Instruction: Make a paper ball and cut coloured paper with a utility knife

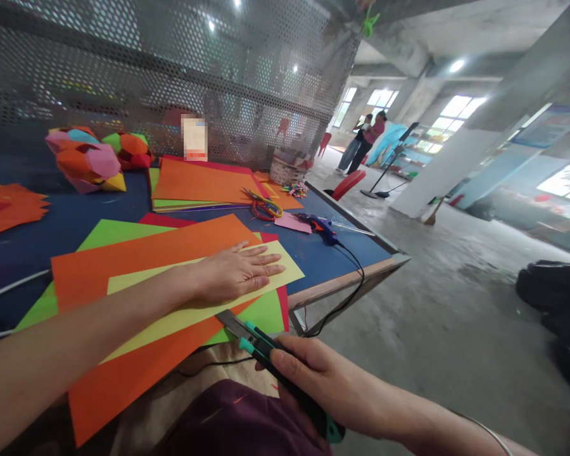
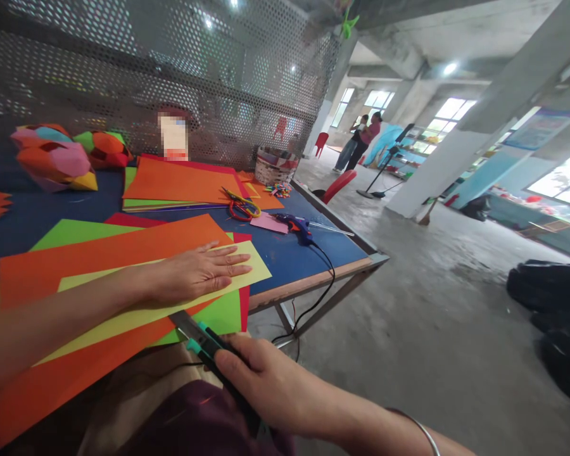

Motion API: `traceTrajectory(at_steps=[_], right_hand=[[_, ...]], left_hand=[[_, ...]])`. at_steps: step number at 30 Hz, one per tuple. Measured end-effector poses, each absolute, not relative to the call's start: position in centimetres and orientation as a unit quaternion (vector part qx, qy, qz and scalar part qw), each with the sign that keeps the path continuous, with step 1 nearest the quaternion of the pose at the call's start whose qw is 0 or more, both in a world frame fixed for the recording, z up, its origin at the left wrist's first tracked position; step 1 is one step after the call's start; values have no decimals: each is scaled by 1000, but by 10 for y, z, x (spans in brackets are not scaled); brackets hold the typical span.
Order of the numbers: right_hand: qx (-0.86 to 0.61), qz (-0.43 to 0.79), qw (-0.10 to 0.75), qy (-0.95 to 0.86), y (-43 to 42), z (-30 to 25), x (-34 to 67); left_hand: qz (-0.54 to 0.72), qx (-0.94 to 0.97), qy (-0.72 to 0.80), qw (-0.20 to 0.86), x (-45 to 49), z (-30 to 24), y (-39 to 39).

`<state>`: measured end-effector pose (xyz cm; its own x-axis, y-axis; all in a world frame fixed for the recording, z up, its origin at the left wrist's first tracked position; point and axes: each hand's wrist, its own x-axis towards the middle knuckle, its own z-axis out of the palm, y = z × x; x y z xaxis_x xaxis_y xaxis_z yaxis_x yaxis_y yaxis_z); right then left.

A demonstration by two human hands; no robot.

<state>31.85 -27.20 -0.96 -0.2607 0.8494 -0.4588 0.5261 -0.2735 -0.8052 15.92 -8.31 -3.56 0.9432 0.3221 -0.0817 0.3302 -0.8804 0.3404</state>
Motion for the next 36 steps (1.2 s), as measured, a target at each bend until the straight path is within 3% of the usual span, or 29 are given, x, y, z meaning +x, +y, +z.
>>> traceTrajectory(at_steps=[9, 19, 31, 36], right_hand=[[-575, 526, 161, -606, -273, -13, 318], [-574, 535, 157, -600, -271, -11, 324], [-584, 548, 185, -569, -280, -17, 337], [-604, 592, 199, -495, -283, -19, 351]], left_hand=[[-11, 970, 173, 173, 160, -34, -87], [-30, 899, 416, 136, 131, -5, -89], [108, 836, 470, 260, 141, -19, -79], [169, 823, 476, 259, 160, -26, -85]])
